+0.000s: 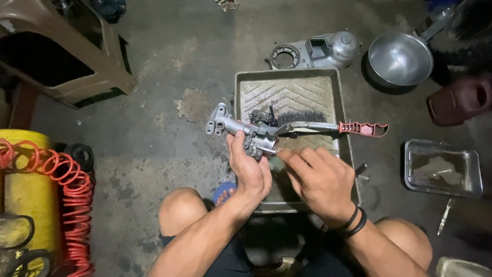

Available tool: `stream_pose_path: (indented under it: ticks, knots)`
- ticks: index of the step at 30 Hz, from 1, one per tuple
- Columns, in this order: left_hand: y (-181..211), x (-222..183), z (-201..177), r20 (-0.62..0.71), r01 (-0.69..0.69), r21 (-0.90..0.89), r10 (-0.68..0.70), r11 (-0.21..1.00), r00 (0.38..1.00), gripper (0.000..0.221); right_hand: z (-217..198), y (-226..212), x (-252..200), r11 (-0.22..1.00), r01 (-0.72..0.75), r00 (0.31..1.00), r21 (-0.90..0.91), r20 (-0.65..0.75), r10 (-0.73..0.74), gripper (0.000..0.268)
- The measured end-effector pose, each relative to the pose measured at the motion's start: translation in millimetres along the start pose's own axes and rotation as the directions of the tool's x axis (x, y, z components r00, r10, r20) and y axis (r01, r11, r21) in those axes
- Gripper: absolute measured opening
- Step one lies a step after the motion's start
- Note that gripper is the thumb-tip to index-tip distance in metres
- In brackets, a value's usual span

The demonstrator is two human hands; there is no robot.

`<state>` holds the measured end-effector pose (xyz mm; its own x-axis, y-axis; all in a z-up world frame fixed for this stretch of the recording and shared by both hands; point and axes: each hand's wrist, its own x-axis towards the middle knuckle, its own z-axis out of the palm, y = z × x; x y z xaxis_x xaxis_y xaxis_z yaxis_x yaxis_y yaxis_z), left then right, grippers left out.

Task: Scrubbing and cleaning the exterior of a motorcycle carburetor using a brush and a screwdriver in a metal tray.

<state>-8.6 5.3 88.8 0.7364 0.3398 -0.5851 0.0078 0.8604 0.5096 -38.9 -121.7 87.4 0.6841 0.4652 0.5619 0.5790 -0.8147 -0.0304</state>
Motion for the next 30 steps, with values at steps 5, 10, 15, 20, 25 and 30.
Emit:
stream_pose_path:
  ticks: [5, 10, 15, 20, 25, 30]
  knots:
    - [-11.1, 19.1, -16.8, 0.011, -0.009, 0.004, 0.009, 1.0, 1.0, 0.087, 2.2, -1.8, -0.6, 1.0, -0.019, 1.0, 0.025, -0.007, 0.019, 0.014]
    - [-12.0, 23.1, -19.1, 0.059, -0.011, 0.009, 0.01, 1.0, 0.998, 0.075, 4.2, -2.1, -1.4, 1.0, -0.023, 1.0, -0.004, -0.007, 0.023, 0.015]
    - [-10.3, 25.3, -15.3, 0.003, -0.021, -0.025, 0.021, 0.999, 1.0, 0.065, 1.8, -6.2, 2.9, 0.999, -0.035, 0.999, 0.006, -0.012, 0.035, 0.011]
    - [-13.3, 28.9, -20.1, 0.033, 0.001, -0.003, -0.001, 1.0, 0.999, 0.074, 4.4, -1.0, 0.8, 0.999, -0.033, 0.999, 0.009, 0.013, 0.032, 0.01]
    - [-33.2, 58.0, -44.4, 0.059, 0.06, 0.003, -0.06, 0.998, 0.996, 0.047, 4.0, 5.4, -0.2, 0.993, -0.096, 0.994, 0.069, 0.056, 0.093, 0.009]
    - [-20.2, 38.2, -34.5, 0.216, 0.076, 0.062, -0.088, 0.995, 0.972, 0.085, 5.2, 15.5, -10.3, 0.941, -0.238, 0.971, 0.239, 0.054, 0.232, 0.01]
